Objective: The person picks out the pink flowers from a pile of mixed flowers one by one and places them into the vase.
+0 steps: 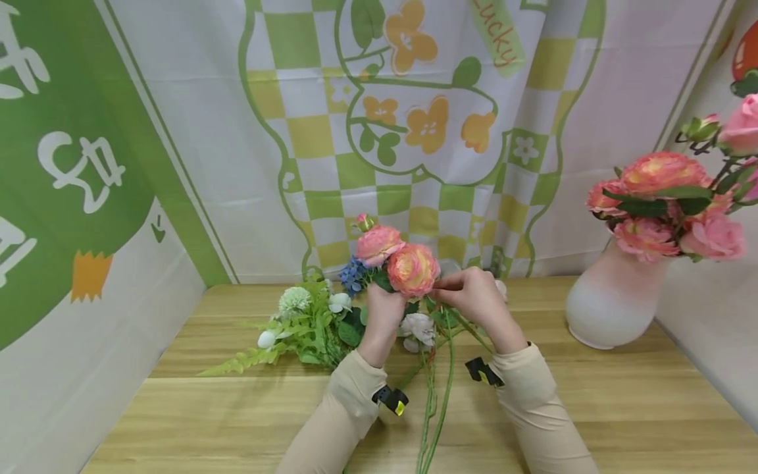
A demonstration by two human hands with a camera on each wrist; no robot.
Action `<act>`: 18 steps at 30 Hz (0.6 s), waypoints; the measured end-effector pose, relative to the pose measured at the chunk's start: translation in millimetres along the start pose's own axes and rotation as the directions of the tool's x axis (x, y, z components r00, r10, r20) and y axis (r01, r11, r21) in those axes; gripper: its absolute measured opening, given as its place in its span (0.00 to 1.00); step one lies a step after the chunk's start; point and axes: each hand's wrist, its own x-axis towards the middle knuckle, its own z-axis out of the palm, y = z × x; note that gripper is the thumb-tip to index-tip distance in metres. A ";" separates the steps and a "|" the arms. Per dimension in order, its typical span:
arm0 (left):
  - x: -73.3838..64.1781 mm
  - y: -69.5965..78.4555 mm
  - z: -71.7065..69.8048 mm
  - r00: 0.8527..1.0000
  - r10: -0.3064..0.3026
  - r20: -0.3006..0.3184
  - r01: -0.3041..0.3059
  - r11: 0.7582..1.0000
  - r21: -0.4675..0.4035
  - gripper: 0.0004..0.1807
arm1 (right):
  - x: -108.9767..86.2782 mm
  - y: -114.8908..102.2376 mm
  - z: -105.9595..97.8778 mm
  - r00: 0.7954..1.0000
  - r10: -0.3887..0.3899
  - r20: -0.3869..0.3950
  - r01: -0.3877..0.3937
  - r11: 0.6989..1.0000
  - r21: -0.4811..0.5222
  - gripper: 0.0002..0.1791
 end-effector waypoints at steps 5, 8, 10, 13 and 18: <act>3.1 2.5 -9.4 0.996 -0.023 0.082 0.018 0.998 0.062 0.10 | 0.1 1.7 -0.1 0.997 -0.003 -0.071 0.002 1.000 -0.018 0.10; 4.4 4.7 -17.2 0.992 -0.035 0.124 0.021 0.993 0.117 0.09 | 0.6 3.7 -1.3 0.992 -0.001 -0.127 0.000 1.000 -0.011 0.10; 5.4 5.9 -22.8 0.990 -0.021 0.139 -0.002 0.987 0.163 0.10 | 0.9 5.2 -3.1 0.986 -0.003 -0.167 0.003 1.000 -0.001 0.10; 7.1 7.0 -31.5 0.990 0.017 0.137 -0.049 0.972 0.232 0.09 | 0.8 7.4 -7.4 0.976 -0.001 -0.220 0.007 1.000 0.024 0.10; 10.4 4.9 -45.3 0.994 0.059 0.088 -0.082 0.952 0.294 0.11 | -1.2 12.2 -17.3 0.955 -0.015 -0.297 0.018 1.000 0.007 0.11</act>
